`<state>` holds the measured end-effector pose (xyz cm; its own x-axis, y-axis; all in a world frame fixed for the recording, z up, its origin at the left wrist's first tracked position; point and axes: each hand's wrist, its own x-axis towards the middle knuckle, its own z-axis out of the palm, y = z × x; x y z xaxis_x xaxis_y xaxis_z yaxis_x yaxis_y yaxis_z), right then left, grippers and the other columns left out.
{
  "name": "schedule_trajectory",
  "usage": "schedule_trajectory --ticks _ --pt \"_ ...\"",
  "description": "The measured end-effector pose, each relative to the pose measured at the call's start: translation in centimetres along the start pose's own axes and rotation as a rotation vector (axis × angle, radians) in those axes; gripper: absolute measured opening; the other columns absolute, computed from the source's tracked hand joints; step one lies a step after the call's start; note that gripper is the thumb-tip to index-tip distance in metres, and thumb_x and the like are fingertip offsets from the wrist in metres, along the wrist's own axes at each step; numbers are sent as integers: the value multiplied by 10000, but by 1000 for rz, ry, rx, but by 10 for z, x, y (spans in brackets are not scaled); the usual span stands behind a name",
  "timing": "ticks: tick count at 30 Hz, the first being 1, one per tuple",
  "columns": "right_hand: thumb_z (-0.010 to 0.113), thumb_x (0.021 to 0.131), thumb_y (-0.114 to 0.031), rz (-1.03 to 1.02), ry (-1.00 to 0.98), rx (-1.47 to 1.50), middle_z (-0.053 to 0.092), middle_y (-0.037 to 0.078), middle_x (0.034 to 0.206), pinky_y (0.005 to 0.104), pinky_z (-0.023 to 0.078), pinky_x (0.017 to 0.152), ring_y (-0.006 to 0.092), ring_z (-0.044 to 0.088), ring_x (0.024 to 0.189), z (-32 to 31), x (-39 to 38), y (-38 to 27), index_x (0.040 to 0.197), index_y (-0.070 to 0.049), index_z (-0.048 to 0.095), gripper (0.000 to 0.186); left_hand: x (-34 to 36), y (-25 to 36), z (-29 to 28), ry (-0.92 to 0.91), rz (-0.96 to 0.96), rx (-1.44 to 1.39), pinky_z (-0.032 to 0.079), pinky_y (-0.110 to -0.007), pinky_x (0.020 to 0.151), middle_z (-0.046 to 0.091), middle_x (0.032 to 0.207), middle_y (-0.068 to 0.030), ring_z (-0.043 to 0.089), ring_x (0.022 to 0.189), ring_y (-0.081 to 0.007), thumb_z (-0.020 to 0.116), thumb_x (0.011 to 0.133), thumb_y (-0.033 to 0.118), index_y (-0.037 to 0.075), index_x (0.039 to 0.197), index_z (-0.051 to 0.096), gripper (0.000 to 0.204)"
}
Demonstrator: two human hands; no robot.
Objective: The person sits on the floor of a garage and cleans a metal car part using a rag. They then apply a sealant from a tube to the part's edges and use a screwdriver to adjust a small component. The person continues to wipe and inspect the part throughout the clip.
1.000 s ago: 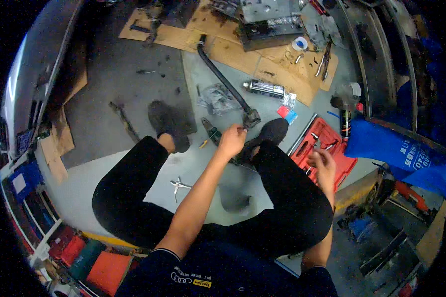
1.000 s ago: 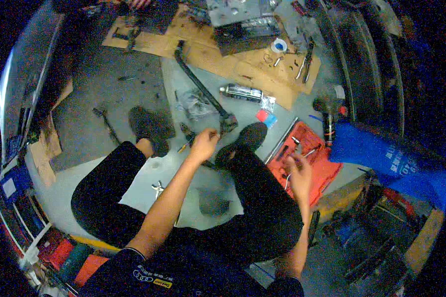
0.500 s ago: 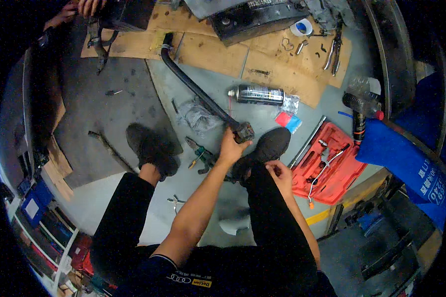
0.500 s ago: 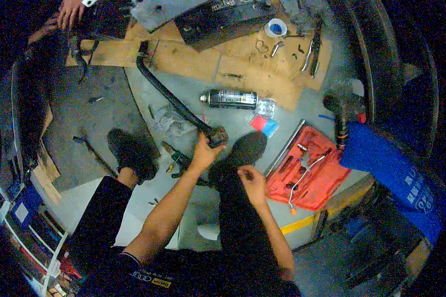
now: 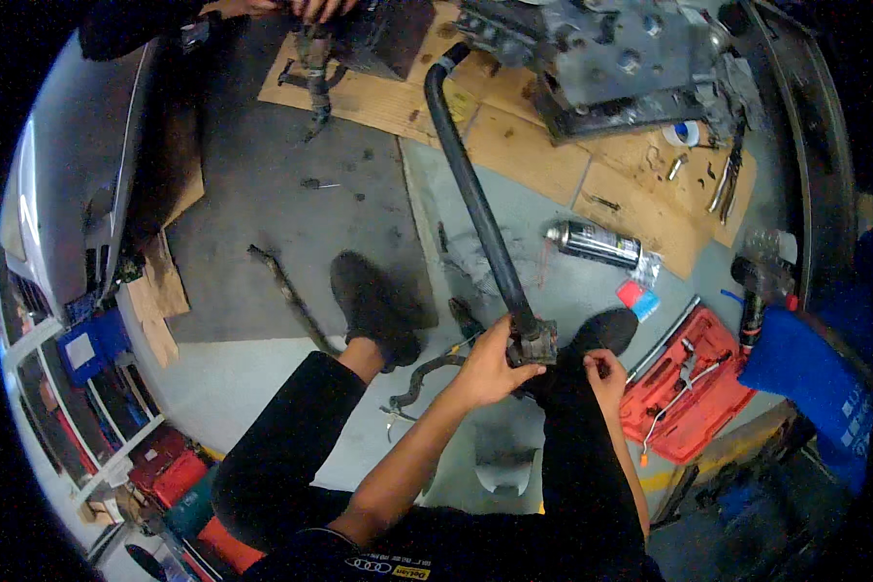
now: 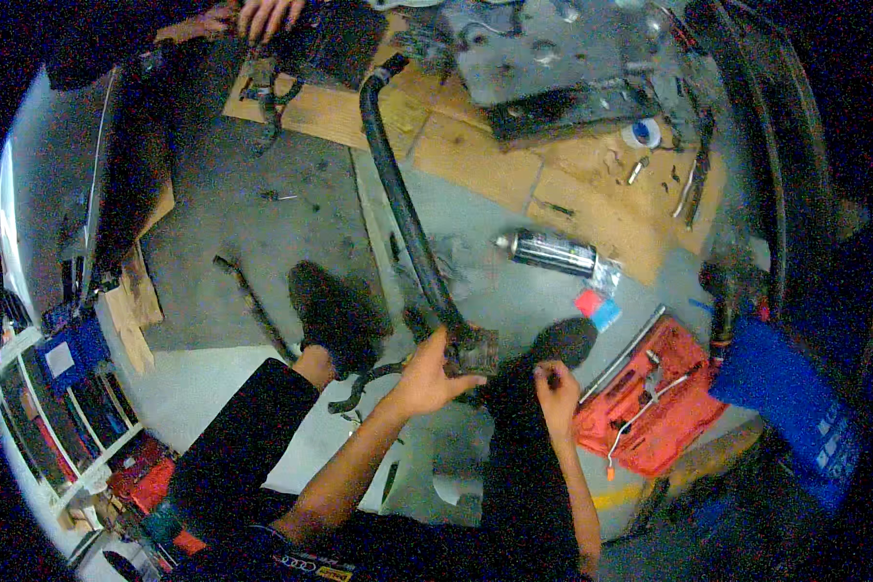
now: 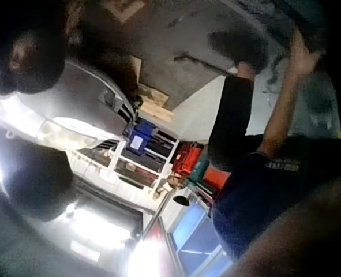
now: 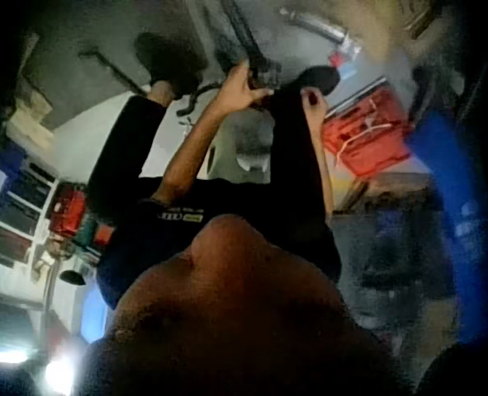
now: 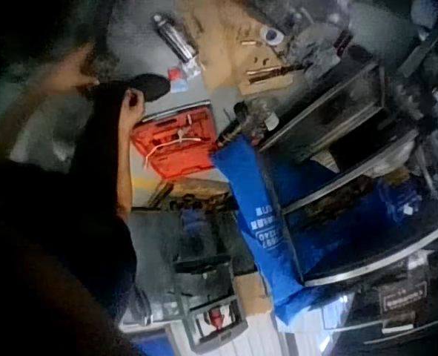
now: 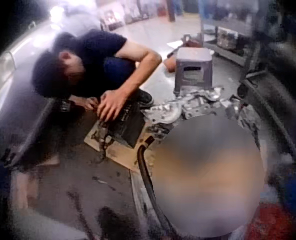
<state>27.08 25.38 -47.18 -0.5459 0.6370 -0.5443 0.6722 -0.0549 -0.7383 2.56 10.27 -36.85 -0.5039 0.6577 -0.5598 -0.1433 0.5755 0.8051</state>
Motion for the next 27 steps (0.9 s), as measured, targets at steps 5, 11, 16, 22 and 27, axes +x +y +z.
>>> schedule_trajectory --ticks 5,11,16,22,27 --pt "713 913 -73 -66 -71 -65 713 80 864 311 512 687 155 633 743 -10 17 -56 1009 -6 701 118 18 -10 -46 -31 88 -48 490 -447 1013 634 1249 -232 619 1191 -391 889 750 149 -5 1421 439 823" --pt "698 906 -92 -177 -389 -294 704 147 864 330 531 679 230 678 746 -41 108 -171 1019 -14 684 138 83 26 -103 -170 -81 -337 514 -384 1005 606 1276 -128 603 1194 -224 870 776 67 16 1462 405 831" --pt "707 895 -94 -394 -312 -230 710 152 882 356 548 691 241 697 782 -7 175 -214 1025 -24 681 149 114 33 -114 -155 -58 -505 495 -368 1045 590 1303 -93 586 1218 -194 888 772 56 1 1400 441 773" --pt "706 889 -34 -368 -419 -171 679 87 867 307 534 748 155 651 784 8 177 -250 1050 4 666 170 119 76 -131 -217 -116 -648 434 -388 1122 593 1369 -107 562 1285 -210 886 764 21 -10 1421 456 786" --pt "707 895 -47 -394 -514 -264 687 77 894 310 539 750 153 654 797 -14 168 -290 1074 -2 661 190 128 95 -133 -261 -51 -616 538 -326 862 657 1138 -55 632 1018 -152 865 833 133 22 1328 531 607"
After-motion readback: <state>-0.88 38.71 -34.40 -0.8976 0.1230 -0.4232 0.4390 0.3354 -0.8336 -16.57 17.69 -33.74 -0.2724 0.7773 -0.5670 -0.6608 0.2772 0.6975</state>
